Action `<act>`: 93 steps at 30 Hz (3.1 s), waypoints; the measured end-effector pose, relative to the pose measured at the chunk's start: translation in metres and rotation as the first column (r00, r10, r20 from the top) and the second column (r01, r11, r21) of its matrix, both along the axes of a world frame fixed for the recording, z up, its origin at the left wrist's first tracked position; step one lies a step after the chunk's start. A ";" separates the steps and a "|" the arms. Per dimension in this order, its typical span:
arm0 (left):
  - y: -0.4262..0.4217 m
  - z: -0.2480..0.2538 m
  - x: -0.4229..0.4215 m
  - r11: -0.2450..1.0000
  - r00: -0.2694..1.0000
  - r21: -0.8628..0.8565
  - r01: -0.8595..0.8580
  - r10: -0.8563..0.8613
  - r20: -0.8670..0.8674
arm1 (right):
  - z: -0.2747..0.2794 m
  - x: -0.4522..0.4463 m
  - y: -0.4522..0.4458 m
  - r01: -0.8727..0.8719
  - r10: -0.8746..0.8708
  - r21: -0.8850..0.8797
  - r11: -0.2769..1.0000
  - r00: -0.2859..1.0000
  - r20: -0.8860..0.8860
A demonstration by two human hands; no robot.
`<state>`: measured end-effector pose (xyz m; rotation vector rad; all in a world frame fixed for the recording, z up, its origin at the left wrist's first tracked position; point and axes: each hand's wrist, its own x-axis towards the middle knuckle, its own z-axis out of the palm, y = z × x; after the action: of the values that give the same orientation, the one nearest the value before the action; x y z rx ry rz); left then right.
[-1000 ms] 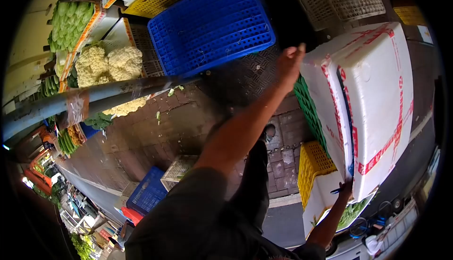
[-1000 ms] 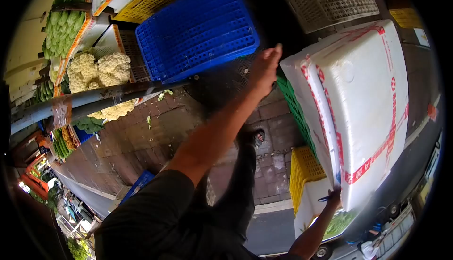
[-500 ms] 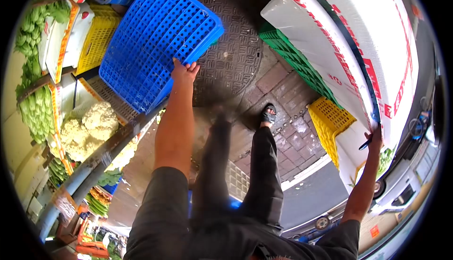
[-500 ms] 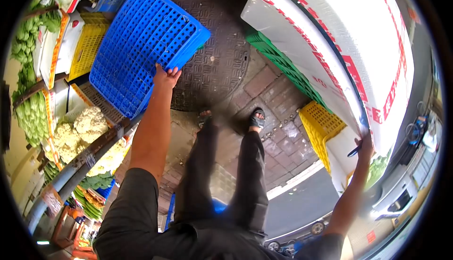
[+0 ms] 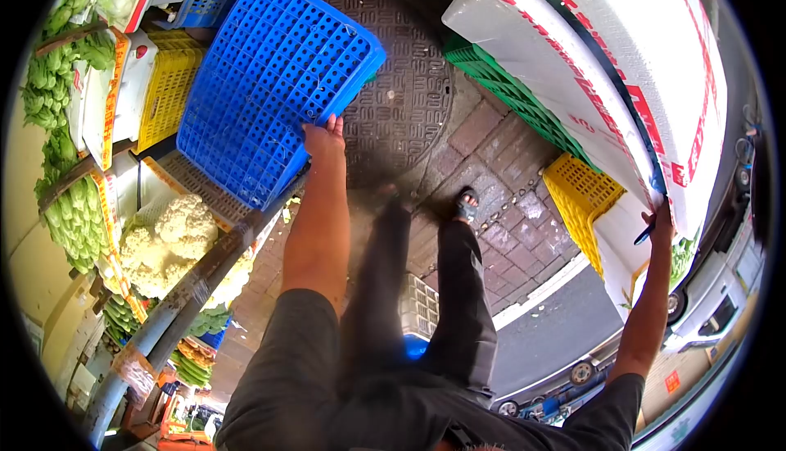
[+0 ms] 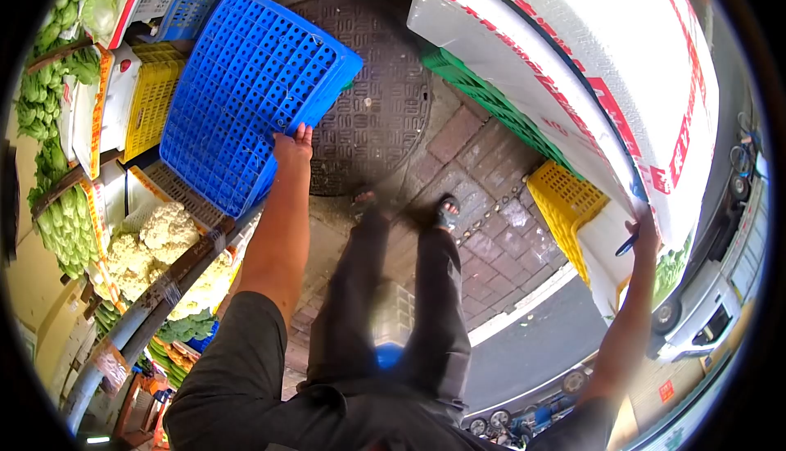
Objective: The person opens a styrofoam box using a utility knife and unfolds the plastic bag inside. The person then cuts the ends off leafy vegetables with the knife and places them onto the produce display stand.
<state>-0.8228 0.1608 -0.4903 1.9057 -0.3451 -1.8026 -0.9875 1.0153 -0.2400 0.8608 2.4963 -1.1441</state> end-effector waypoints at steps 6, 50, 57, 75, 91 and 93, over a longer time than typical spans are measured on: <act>0.034 -0.009 0.034 0.988 0.987 0.001 0.154 -0.153 -0.046 | -0.001 0.002 0.005 -0.122 0.123 0.039 0.992 0.992 -0.006; 0.530 0.107 0.357 0.293 0.355 0.214 0.932 -0.858 -0.370 | 0.015 -0.037 -0.095 0.092 -0.089 0.100 0.991 0.996 -0.028; 0.390 0.131 0.246 -0.228 -0.178 -0.125 0.966 -0.929 0.324 | 0.014 -0.033 -0.096 0.020 -0.016 0.050 0.999 0.997 -0.077; 0.474 0.106 0.166 -0.215 -0.240 -0.298 0.930 -0.969 -0.052 | -0.052 -0.040 0.017 -0.056 0.055 -0.015 0.998 0.998 -0.042; 0.185 0.257 -0.223 -0.239 0.300 -0.693 0.680 -0.773 0.560 | -0.103 -0.009 0.004 -0.417 0.570 0.591 0.690 0.817 -0.089; 0.184 0.241 -0.241 -0.258 0.337 -0.771 0.582 -0.786 0.517 | -0.116 -0.002 0.002 -0.272 0.366 0.334 0.903 0.893 -0.262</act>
<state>-1.0635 0.3444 -0.2491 0.4316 -2.3167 -1.5103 -0.9898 1.0173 -0.3560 0.3068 2.9815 -0.8738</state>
